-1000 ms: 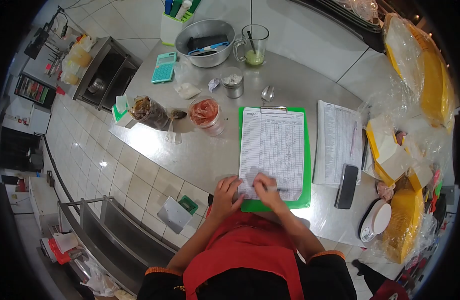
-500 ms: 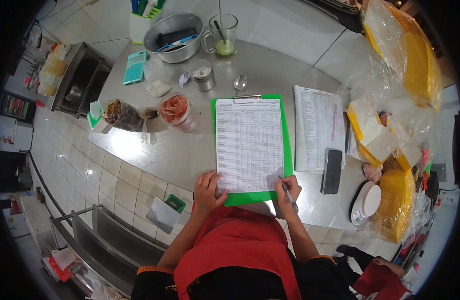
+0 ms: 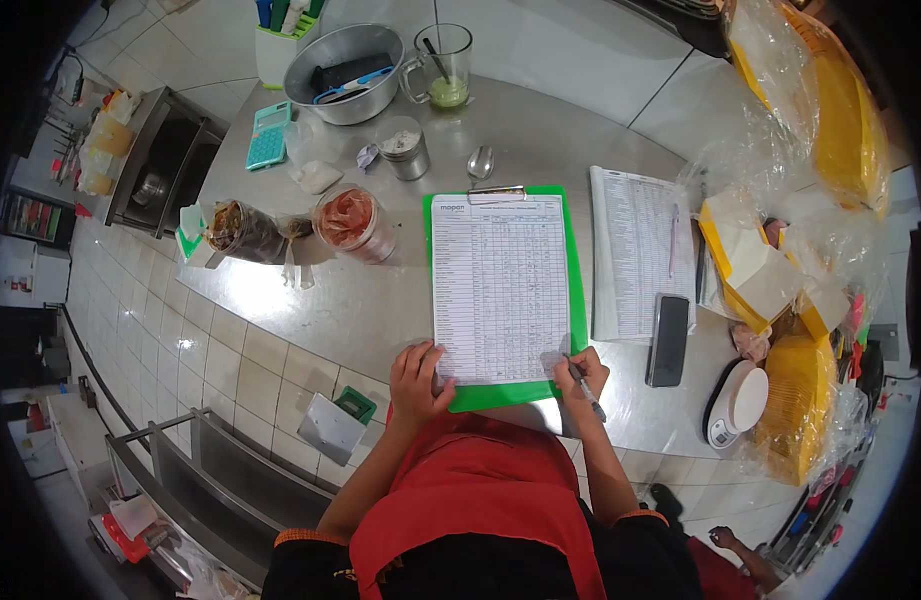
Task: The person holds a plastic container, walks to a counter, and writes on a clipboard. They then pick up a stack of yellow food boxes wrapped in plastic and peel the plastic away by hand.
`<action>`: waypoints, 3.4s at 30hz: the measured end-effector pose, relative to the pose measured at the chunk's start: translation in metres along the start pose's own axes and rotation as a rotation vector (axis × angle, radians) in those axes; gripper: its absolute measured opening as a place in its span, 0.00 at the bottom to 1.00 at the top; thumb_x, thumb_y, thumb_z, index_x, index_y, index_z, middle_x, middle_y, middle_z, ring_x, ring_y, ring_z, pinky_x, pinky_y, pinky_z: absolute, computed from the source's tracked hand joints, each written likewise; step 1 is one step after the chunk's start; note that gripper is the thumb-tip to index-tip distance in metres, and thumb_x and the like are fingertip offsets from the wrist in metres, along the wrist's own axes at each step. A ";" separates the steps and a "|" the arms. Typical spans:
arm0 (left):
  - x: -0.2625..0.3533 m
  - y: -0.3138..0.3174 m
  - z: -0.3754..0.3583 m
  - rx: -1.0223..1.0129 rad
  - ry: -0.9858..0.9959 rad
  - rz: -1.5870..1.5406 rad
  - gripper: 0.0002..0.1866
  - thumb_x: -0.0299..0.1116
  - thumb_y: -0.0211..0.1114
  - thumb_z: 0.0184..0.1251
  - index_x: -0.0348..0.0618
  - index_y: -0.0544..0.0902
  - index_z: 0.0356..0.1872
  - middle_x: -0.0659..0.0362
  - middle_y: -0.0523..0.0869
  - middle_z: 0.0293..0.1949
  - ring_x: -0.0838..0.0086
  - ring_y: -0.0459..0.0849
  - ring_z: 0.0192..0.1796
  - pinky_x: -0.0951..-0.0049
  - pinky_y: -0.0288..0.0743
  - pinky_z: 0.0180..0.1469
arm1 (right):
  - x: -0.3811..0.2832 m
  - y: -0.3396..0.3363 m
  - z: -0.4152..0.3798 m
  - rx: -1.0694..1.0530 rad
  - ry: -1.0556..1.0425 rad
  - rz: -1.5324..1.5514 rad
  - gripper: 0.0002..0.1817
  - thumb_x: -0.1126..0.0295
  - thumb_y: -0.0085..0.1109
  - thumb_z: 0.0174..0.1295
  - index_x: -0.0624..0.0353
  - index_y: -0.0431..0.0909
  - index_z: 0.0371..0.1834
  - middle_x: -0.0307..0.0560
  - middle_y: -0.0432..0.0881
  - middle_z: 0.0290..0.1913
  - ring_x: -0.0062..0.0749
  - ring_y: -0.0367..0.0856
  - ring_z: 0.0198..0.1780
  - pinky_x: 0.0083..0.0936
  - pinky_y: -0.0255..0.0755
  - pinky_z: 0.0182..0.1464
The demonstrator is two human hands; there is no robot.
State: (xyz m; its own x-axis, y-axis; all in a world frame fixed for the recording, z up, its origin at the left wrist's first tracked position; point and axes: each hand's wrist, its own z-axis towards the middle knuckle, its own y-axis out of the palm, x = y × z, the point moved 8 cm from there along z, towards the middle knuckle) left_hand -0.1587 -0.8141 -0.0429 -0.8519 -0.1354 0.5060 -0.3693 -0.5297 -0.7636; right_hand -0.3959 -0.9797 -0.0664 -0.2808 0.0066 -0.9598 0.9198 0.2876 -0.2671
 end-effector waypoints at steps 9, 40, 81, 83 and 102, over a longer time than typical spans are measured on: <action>-0.001 0.001 -0.004 0.036 0.017 0.010 0.27 0.42 0.67 0.51 0.47 0.77 0.54 0.53 0.76 0.55 0.55 0.75 0.55 0.57 0.70 0.54 | 0.000 0.001 0.000 0.000 0.038 0.036 0.10 0.78 0.60 0.56 0.62 0.67 0.26 0.39 0.76 0.18 0.16 0.72 0.19 0.19 0.65 0.20; 0.000 0.001 -0.005 0.071 0.059 0.035 0.20 0.44 0.69 0.51 0.50 0.81 0.45 0.55 0.78 0.51 0.58 0.78 0.51 0.59 0.72 0.50 | 0.010 -0.001 -0.002 0.085 0.046 0.157 0.12 0.76 0.63 0.54 0.61 0.67 0.24 0.38 0.75 0.19 0.17 0.71 0.20 0.18 0.64 0.21; 0.000 -0.007 0.010 -0.207 -0.069 -0.052 0.45 0.50 0.76 0.41 0.41 0.69 0.63 0.50 0.71 0.64 0.54 0.65 0.67 0.54 0.55 0.67 | -0.069 -0.003 0.016 -0.530 -0.538 -0.569 0.13 0.77 0.65 0.47 0.57 0.83 0.39 0.46 0.73 0.33 0.41 0.73 0.40 0.32 0.71 0.42; 0.002 -0.009 0.012 -0.199 -0.067 -0.061 0.45 0.50 0.75 0.42 0.41 0.69 0.62 0.50 0.72 0.63 0.54 0.66 0.66 0.54 0.55 0.67 | -0.064 0.000 0.017 -0.569 -0.540 -0.580 0.10 0.77 0.66 0.47 0.57 0.84 0.36 0.46 0.73 0.33 0.41 0.74 0.40 0.32 0.71 0.42; -0.003 -0.012 0.009 -0.136 -0.078 -0.141 0.45 0.48 0.75 0.45 0.42 0.64 0.65 0.49 0.72 0.61 0.54 0.68 0.64 0.54 0.57 0.64 | -0.163 0.033 0.296 0.157 -0.484 -0.152 0.18 0.71 0.54 0.64 0.63 0.70 0.56 0.59 0.77 0.56 0.35 0.83 0.42 0.28 0.77 0.42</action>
State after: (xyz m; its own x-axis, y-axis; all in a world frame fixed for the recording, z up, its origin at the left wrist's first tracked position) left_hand -0.1480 -0.8150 -0.0317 -0.7589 -0.1352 0.6371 -0.5341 -0.4305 -0.7276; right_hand -0.2383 -1.2551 0.0558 -0.2893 -0.4776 -0.8296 0.9190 0.1039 -0.3803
